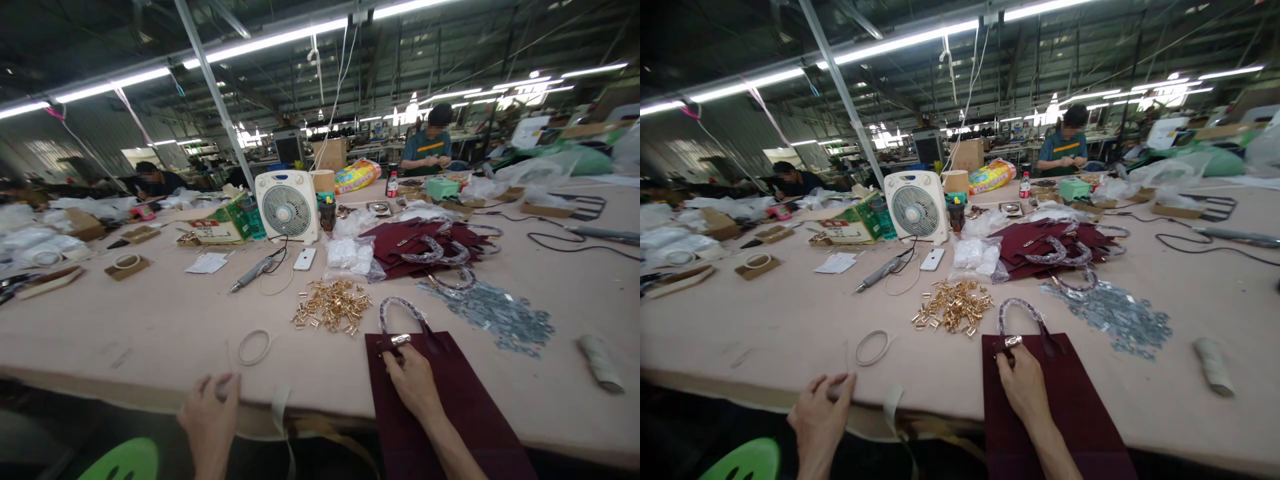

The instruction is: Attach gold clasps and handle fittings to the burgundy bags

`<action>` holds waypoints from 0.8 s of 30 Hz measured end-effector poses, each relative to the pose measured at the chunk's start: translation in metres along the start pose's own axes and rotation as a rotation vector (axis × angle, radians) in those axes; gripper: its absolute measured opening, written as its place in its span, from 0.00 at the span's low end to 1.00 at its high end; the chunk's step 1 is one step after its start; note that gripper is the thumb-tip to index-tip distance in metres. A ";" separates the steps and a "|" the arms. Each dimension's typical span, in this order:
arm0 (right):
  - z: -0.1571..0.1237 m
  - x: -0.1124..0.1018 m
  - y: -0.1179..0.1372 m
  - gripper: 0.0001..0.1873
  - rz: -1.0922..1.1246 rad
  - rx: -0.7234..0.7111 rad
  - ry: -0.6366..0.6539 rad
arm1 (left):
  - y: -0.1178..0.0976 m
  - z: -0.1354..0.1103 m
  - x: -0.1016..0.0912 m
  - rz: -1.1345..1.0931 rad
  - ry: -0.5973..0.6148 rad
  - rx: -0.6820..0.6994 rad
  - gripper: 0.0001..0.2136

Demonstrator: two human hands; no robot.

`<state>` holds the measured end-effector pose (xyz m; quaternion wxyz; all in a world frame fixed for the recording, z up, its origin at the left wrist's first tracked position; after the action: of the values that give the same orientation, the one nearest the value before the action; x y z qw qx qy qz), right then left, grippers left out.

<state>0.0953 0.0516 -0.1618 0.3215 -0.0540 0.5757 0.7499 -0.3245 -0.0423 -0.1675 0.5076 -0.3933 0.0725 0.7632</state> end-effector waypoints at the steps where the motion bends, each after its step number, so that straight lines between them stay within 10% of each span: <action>1: 0.000 -0.001 0.000 0.13 -0.004 -0.004 0.000 | 0.002 -0.001 0.000 -0.012 -0.007 -0.007 0.24; 10: -0.002 -0.001 0.000 0.14 -0.010 -0.018 0.004 | -0.001 0.003 -0.004 -0.089 0.081 -0.078 0.23; 14: -0.002 -0.002 0.002 0.14 -0.017 -0.020 0.006 | -0.001 -0.011 -0.009 -0.303 0.152 0.146 0.21; 24: -0.004 -0.002 0.002 0.14 -0.010 -0.054 0.015 | 0.056 -0.025 -0.013 -0.435 0.209 0.317 0.17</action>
<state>0.0948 0.0470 -0.1604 0.3192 -0.0711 0.5572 0.7633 -0.3554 -0.0912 -0.1917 0.7044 -0.3918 0.1568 0.5707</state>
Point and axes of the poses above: each hand's wrist, its own z-axis towards the middle knuckle, its own x-axis out of the palm, y = z × x, the point moved 1 cm from there along z, towards the middle knuckle, and after that the axes turned 13 degrees about -y, right-handed, at the moved point
